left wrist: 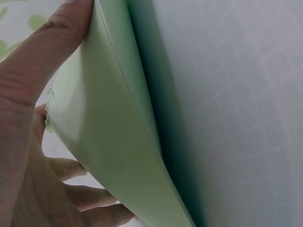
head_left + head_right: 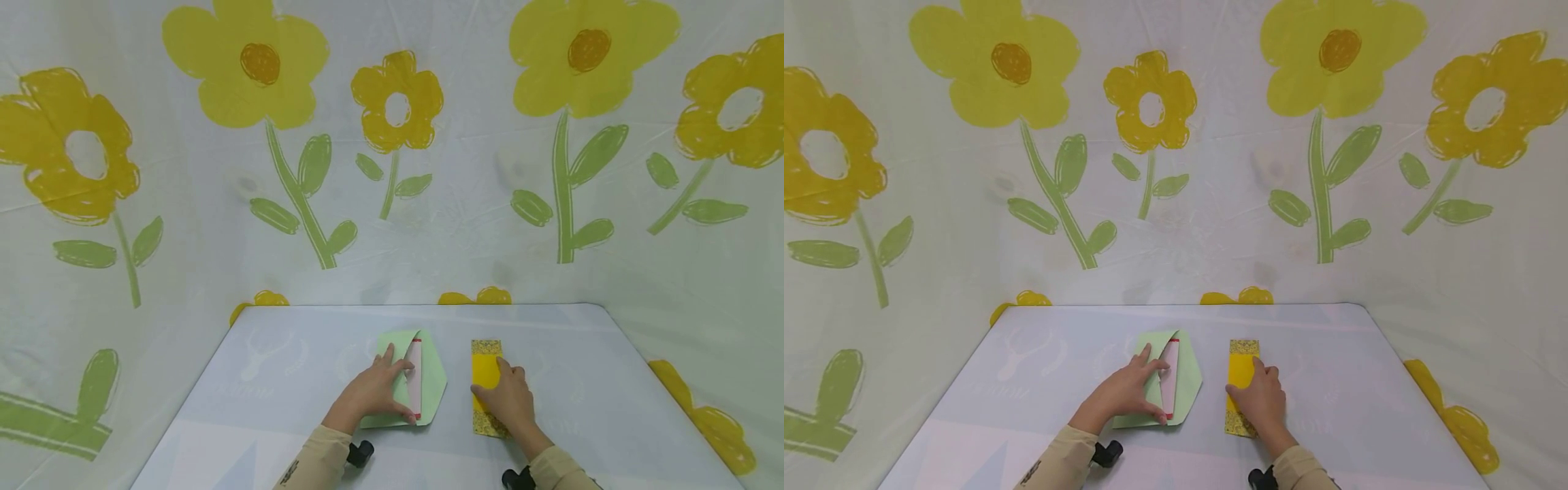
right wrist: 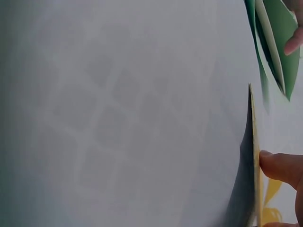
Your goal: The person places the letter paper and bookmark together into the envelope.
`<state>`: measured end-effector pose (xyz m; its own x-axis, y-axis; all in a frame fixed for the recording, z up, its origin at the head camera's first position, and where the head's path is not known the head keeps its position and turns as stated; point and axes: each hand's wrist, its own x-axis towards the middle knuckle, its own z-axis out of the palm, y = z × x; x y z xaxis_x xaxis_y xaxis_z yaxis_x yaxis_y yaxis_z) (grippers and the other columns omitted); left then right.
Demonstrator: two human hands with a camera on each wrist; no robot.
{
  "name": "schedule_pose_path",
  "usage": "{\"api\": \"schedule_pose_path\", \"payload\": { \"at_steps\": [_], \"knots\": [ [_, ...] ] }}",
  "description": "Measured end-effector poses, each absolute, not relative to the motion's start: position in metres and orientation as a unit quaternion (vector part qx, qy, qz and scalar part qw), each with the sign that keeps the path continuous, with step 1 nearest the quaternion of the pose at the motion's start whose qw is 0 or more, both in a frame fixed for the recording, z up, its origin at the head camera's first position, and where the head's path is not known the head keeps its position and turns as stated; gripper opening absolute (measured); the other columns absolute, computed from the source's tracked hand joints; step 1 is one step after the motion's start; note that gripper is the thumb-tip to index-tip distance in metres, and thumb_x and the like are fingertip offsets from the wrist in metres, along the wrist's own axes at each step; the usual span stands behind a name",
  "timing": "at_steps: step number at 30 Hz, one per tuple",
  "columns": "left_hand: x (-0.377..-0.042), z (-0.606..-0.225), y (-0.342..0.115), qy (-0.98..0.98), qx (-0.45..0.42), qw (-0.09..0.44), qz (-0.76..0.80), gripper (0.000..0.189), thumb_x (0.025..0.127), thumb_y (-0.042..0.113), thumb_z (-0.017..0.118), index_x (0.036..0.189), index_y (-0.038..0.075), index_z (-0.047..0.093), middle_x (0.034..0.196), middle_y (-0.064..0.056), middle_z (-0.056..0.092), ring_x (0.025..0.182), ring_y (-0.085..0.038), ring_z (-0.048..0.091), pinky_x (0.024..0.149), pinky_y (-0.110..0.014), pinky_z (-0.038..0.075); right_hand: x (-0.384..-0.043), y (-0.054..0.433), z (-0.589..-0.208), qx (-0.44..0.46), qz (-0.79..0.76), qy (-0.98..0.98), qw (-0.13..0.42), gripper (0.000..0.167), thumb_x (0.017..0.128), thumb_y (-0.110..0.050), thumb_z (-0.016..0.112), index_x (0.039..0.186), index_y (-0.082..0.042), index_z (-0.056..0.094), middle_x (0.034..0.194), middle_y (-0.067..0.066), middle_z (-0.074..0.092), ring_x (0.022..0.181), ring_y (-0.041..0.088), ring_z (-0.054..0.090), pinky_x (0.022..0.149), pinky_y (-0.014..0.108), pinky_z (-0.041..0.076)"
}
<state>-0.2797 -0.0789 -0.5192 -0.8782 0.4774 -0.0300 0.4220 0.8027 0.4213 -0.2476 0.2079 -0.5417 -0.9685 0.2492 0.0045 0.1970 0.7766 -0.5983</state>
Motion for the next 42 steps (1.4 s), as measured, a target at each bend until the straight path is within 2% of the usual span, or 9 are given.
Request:
{"api": "schedule_pose_path", "payload": {
  "at_steps": [7, 11, 13, 15, 18, 19, 30, 42],
  "knots": [
    [-0.2795, -0.5198, -0.0785, 0.948, 0.234, 0.071, 0.204, 0.106, 0.053, 0.070, 0.089, 0.143, 0.033, 0.050, 0.167, -0.021, 0.016, 0.144, -0.054, 0.030, 0.098, -0.063, 0.047, -0.2476, 0.2082, -0.5392, -0.117, 0.323, -0.939, 0.030, 0.082, 0.088, -0.030, 0.077, 0.150, 0.006, 0.038, 0.130, 0.036, 0.050, 0.096, 0.036, 0.058, 0.085, 0.054, 0.051],
    [-0.2793, -0.5192, -0.0778, 0.948, 0.232, 0.074, 0.206, 0.106, 0.053, 0.070, 0.089, 0.144, 0.033, 0.050, 0.168, -0.021, 0.015, 0.145, -0.054, 0.028, 0.100, -0.063, 0.046, -0.2467, 0.2079, -0.5377, -0.111, 0.330, -0.936, 0.040, 0.074, 0.092, -0.024, 0.073, 0.149, 0.008, 0.039, 0.130, 0.036, 0.053, 0.090, 0.032, 0.057, 0.082, 0.051, 0.051],
    [-0.2794, -0.5191, -0.0773, 0.948, 0.232, 0.074, 0.206, 0.106, 0.053, 0.070, 0.088, 0.144, 0.033, 0.050, 0.168, -0.021, 0.015, 0.145, -0.054, 0.028, 0.100, -0.063, 0.046, -0.2462, 0.2077, -0.5374, -0.108, 0.331, -0.936, 0.045, 0.069, 0.094, -0.021, 0.071, 0.149, 0.008, 0.040, 0.133, 0.036, 0.053, 0.095, 0.035, 0.060, 0.084, 0.052, 0.051],
    [-0.2799, -0.5201, -0.0769, 0.948, 0.231, 0.075, 0.205, 0.106, 0.053, 0.071, 0.088, 0.145, 0.033, 0.050, 0.168, -0.020, 0.015, 0.145, -0.053, 0.028, 0.100, -0.063, 0.046, -0.2459, 0.2072, -0.5371, -0.106, 0.331, -0.936, 0.048, 0.065, 0.096, -0.019, 0.068, 0.148, 0.008, 0.041, 0.138, 0.035, 0.052, 0.108, 0.042, 0.061, 0.091, 0.056, 0.050],
    [-0.2803, -0.5212, -0.0763, 0.949, 0.232, 0.072, 0.200, 0.107, 0.053, 0.072, 0.088, 0.145, 0.033, 0.050, 0.168, -0.020, 0.015, 0.145, -0.053, 0.029, 0.100, -0.063, 0.046, -0.2458, 0.2068, -0.5367, -0.106, 0.328, -0.937, 0.051, 0.060, 0.098, -0.017, 0.063, 0.148, 0.007, 0.042, 0.143, 0.033, 0.050, 0.127, 0.049, 0.052, 0.100, 0.062, 0.045],
    [-0.2805, -0.5217, -0.0762, 0.949, 0.233, 0.072, 0.200, 0.106, 0.053, 0.072, 0.088, 0.144, 0.033, 0.050, 0.168, -0.020, 0.015, 0.145, -0.054, 0.029, 0.100, -0.063, 0.046, -0.2460, 0.2066, -0.5367, -0.106, 0.327, -0.938, 0.052, 0.058, 0.099, -0.016, 0.062, 0.148, 0.007, 0.042, 0.143, 0.033, 0.050, 0.129, 0.050, 0.051, 0.101, 0.062, 0.044],
    [-0.2793, -0.5197, -0.0750, 0.949, 0.232, 0.073, 0.201, 0.105, 0.053, 0.069, 0.089, 0.144, 0.033, 0.050, 0.167, -0.021, 0.016, 0.144, -0.054, 0.029, 0.101, -0.063, 0.046, -0.2467, 0.2074, -0.5380, -0.098, 0.344, -0.932, 0.065, 0.052, 0.101, -0.009, 0.054, 0.149, 0.008, 0.041, 0.143, 0.034, 0.050, 0.120, 0.047, 0.058, 0.095, 0.060, 0.048],
    [-0.2799, -0.5201, -0.0754, 0.950, 0.233, 0.070, 0.194, 0.106, 0.053, 0.071, 0.088, 0.145, 0.033, 0.050, 0.167, -0.021, 0.017, 0.144, -0.053, 0.030, 0.100, -0.062, 0.047, -0.2503, 0.2055, -0.5373, -0.098, 0.362, -0.924, 0.077, 0.053, 0.102, -0.009, 0.054, 0.150, 0.006, 0.038, 0.148, 0.031, 0.046, 0.133, 0.049, 0.048, 0.105, 0.062, 0.042]
  ]
}}
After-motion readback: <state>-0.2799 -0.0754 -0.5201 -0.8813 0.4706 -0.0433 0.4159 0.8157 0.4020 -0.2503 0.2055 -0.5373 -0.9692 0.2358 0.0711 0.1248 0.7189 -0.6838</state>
